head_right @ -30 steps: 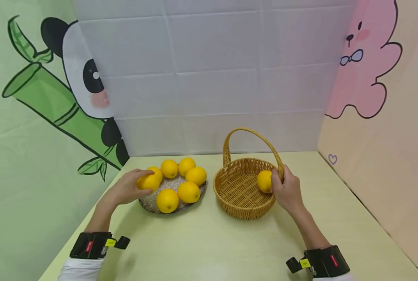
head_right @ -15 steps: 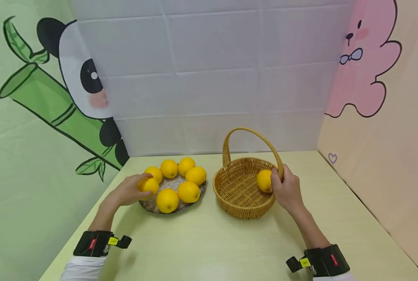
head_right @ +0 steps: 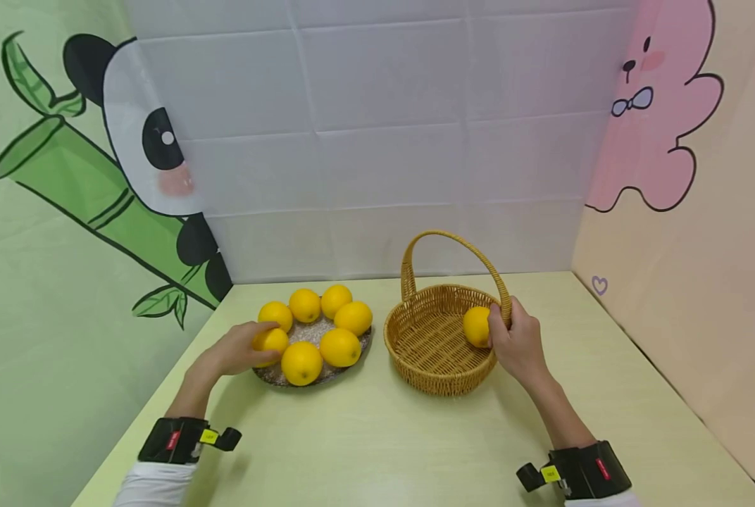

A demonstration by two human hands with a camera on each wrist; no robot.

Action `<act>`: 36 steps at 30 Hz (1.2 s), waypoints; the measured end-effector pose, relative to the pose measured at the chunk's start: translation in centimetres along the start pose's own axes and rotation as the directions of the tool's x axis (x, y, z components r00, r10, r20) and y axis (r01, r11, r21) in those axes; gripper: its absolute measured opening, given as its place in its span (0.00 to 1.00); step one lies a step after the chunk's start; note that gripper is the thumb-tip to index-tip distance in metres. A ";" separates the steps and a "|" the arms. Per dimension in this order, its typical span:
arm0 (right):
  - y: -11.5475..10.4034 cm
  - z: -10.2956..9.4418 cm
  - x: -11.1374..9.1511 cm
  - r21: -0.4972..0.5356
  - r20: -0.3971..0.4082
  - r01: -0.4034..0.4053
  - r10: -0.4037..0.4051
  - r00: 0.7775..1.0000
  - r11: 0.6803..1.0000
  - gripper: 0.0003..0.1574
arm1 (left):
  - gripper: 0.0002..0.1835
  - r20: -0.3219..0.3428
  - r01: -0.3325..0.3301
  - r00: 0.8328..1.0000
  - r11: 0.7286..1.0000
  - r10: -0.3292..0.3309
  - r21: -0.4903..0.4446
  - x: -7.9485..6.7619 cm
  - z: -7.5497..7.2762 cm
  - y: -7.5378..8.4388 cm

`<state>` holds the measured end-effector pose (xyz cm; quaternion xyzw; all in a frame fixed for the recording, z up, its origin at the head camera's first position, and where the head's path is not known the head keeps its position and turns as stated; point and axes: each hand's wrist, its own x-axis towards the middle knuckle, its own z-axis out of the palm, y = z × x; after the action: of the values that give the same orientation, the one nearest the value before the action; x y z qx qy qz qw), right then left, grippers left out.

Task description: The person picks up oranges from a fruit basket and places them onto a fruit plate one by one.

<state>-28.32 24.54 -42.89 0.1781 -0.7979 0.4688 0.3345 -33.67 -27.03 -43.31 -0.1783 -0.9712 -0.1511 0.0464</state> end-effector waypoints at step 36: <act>-0.2 0.0 0.0 -0.008 -0.009 0.005 -0.006 1.000 1.000 0.16 | 0.39 -0.039 0.037 0.999 0.999 -0.037 0.014 -0.5 -2.2 1.6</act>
<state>-28.18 24.44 -42.71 0.1767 -0.7978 0.4654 0.3402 -32.56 -26.41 -40.89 -0.1569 -0.9743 -0.1484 0.0636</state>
